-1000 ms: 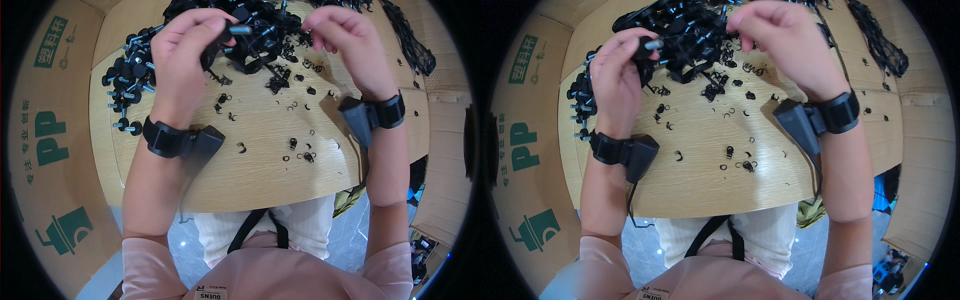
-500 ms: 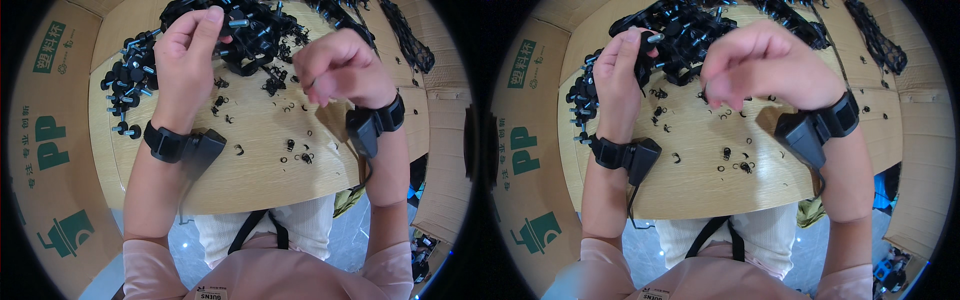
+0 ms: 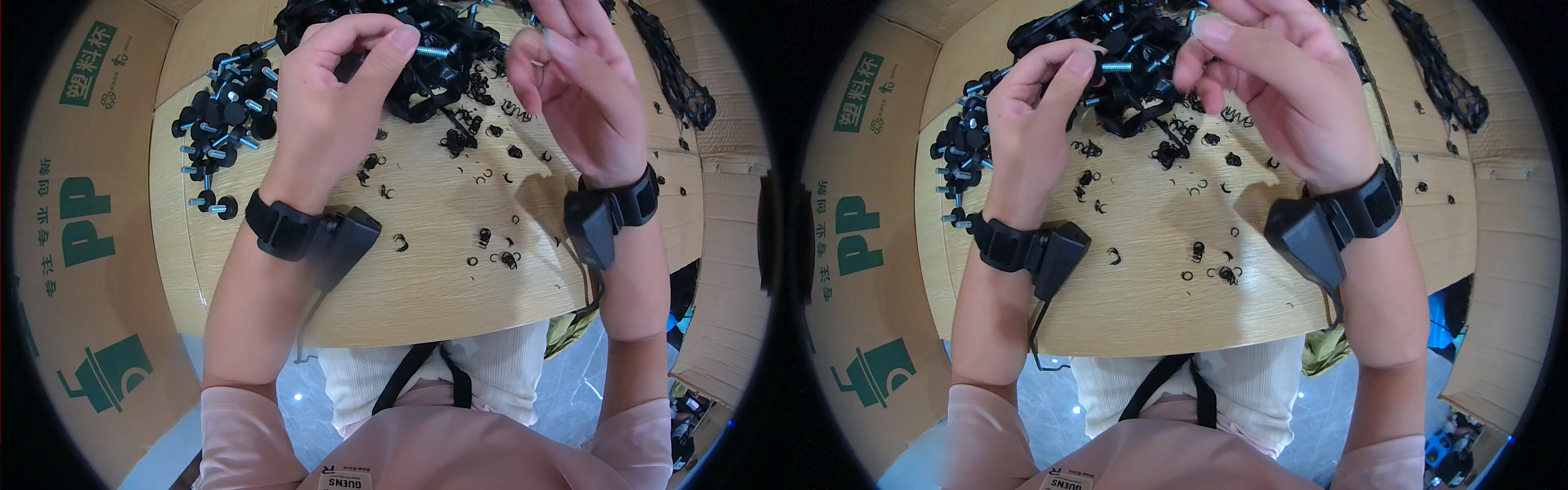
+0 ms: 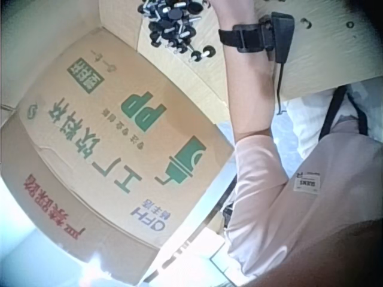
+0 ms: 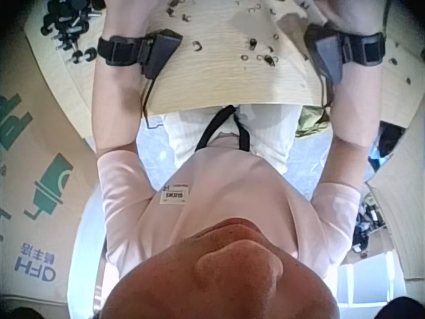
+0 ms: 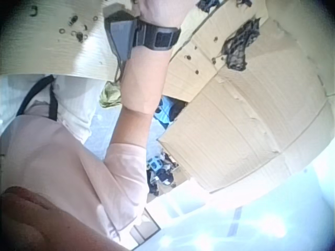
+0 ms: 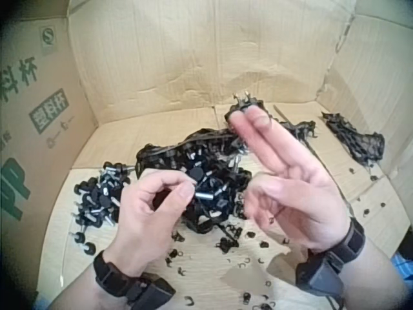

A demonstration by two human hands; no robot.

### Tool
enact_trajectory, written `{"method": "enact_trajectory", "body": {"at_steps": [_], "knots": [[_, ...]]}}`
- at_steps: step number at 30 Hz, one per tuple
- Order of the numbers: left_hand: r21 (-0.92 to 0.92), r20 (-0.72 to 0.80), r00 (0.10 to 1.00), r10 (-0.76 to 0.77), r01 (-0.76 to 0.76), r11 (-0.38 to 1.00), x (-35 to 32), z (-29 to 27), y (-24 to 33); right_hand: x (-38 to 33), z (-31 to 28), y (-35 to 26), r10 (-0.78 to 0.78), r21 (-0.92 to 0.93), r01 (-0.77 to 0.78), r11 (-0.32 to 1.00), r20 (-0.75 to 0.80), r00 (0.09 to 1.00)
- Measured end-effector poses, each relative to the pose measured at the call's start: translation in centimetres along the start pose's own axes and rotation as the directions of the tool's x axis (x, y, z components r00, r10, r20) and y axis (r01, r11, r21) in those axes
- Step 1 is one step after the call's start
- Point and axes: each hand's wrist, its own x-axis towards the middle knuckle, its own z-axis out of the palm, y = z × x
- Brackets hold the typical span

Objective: The person fits a plastic cap onto a bolt, slides a rubber ring over the threads, and then presses the assembled piece into a large black plastic frame.

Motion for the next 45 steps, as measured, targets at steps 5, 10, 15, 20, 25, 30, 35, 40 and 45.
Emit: {"method": "enact_trajectory", "body": {"at_steps": [5,10,15,20,25,30,35,40,45], "knots": [[-0.099,0.058,0.991,0.119,-0.113,0.989,-0.1,-0.5,-0.1,-0.4,-1.0,1.1,0.072,-0.896,-0.025,0.444,0.008,0.997],[-0.152,-0.065,0.998,0.017,-0.027,0.988,-0.4,-0.3,-0.1,-0.1,0.3,-0.5,0.576,-0.874,-0.201,0.442,0.105,0.81],[-0.173,0.037,0.996,0.086,-0.079,0.982,-0.5,0.2,0.3,0.0,2.1,-1.2,0.262,-0.22,-0.239,0.946,0.084,0.961],[-0.121,0.134,0.945,0.3,-0.284,0.951,-0.5,0.1,0.1,-0.8,0.2,1.5,0.037,-0.879,0.136,0.457,0.171,0.985],[-0.13,0.124,0.957,0.261,-0.245,0.961,-0.6,0.2,0.5,-0.9,0.3,0.7,0.259,-0.848,-0.075,0.524,0.074,0.963],[-0.071,0.102,0.889,0.446,-0.44,0.895,0.0,0.0,-0.2,-0.5,0.9,-0.6,0.442,-0.702,-0.258,0.664,0.09,0.892],[0.024,0.198,0.829,0.523,-0.538,0.843,0.3,0.0,0.8,-0.7,0.2,-1.1,0.348,-0.649,-0.241,0.721,0.039,0.937],[-0.001,0.311,0.811,0.495,-0.52,0.854,0.2,-0.4,1.1,-0.1,-1.5,-0.7,0.137,-0.631,-0.147,0.762,-0.065,0.988],[-0.461,0.123,0.978,0.167,-0.092,0.882,-0.3,0.2,0.9,-0.3,-1.1,0.7,0.285,-0.787,-0.175,0.592,0.001,0.958]]}}
